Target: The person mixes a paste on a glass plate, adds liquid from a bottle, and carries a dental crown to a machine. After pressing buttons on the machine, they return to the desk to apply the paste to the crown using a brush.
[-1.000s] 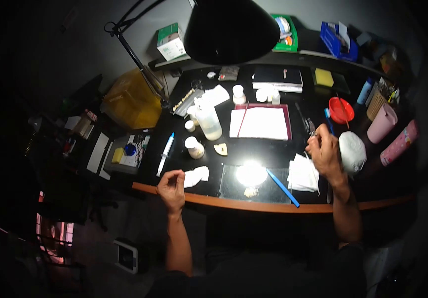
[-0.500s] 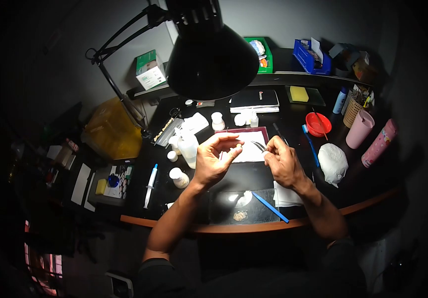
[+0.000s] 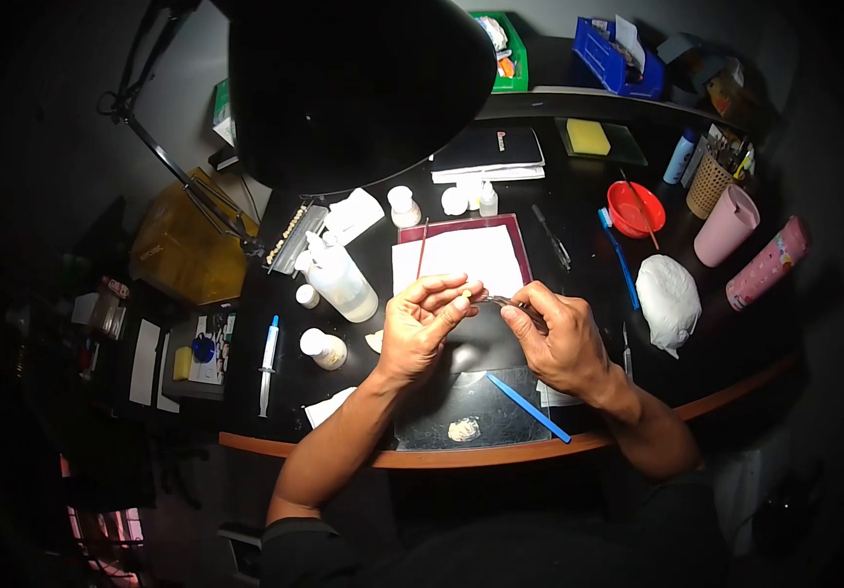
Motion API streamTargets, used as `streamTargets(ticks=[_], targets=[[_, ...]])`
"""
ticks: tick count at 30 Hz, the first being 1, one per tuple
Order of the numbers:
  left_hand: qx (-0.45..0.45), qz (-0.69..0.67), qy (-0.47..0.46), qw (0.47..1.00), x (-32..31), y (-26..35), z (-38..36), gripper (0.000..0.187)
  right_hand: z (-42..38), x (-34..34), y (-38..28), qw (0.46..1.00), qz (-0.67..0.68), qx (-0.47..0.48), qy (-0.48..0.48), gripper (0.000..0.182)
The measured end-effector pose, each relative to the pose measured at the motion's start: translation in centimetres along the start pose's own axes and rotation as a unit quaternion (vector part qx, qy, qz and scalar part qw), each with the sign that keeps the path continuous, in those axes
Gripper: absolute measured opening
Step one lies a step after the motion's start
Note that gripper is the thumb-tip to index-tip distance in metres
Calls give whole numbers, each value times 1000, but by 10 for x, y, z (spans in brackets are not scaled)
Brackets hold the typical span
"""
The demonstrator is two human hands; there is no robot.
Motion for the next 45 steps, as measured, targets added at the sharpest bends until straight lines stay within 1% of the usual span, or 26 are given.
streamTargets(ticks=[1,4,8,14,17,20,22,25,28,31,34,36,38,41,45], targets=[[9,-16,5,1000,-1,-1,-1,32,0,2,-1,1000,-6,-6,-7,15],[1,0,-8,1000,4,-5,-2,31,-1,1,0,1000,-8,-13,-17,15],[-12,-5,1,1000,3,-5,-4,31,-3,-5,4,1000,1,0,-15,16],[-14,-24,18,999,-1,-5,-5,33,-5,-9,7,1000,1,-19,-23,18],[-17,-42,17,999,-2,-6,-6,33,-6,-11,9,1000,5,-4,-12,15],[-22,-45,22,998,-1,-5,-6,33,-5,-9,8,1000,-1,2,-13,15],[-29,-45,27,998,-2,-3,-6,34,-4,-9,7,1000,0,-13,-18,18],[-92,68,37,993,-7,-2,-8,34,-6,-11,9,999,-3,-20,-25,19],[-120,158,69,978,-17,3,-8,33,-6,-13,13,999,-11,-22,-26,19],[-140,155,76,975,-15,2,-8,32,-6,-13,10,999,-14,-38,-28,20],[-128,112,115,979,-13,3,-6,32,-5,-11,10,998,-25,-49,-34,20],[-119,66,124,983,-5,3,-3,32,-5,-10,10,997,-25,-60,-36,20],[-112,71,130,983,0,3,-3,33,-4,-9,9,996,-17,-73,-38,21],[-86,64,112,988,-1,1,-4,33,-5,-9,9,997,-24,-61,-35,21],[-71,99,81,989,-7,0,-7,34,-6,-11,12,998,-15,-56,-33,21]])
Point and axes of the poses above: each hand's wrist, its own z-axis towards the middle knuckle, its own x-axis out of the back of the hand, y = z × x, the point moved 1 cm from there along z, towards the middle knuckle, and after that the axes turned 1 degree about y, right-handed, at the moved point
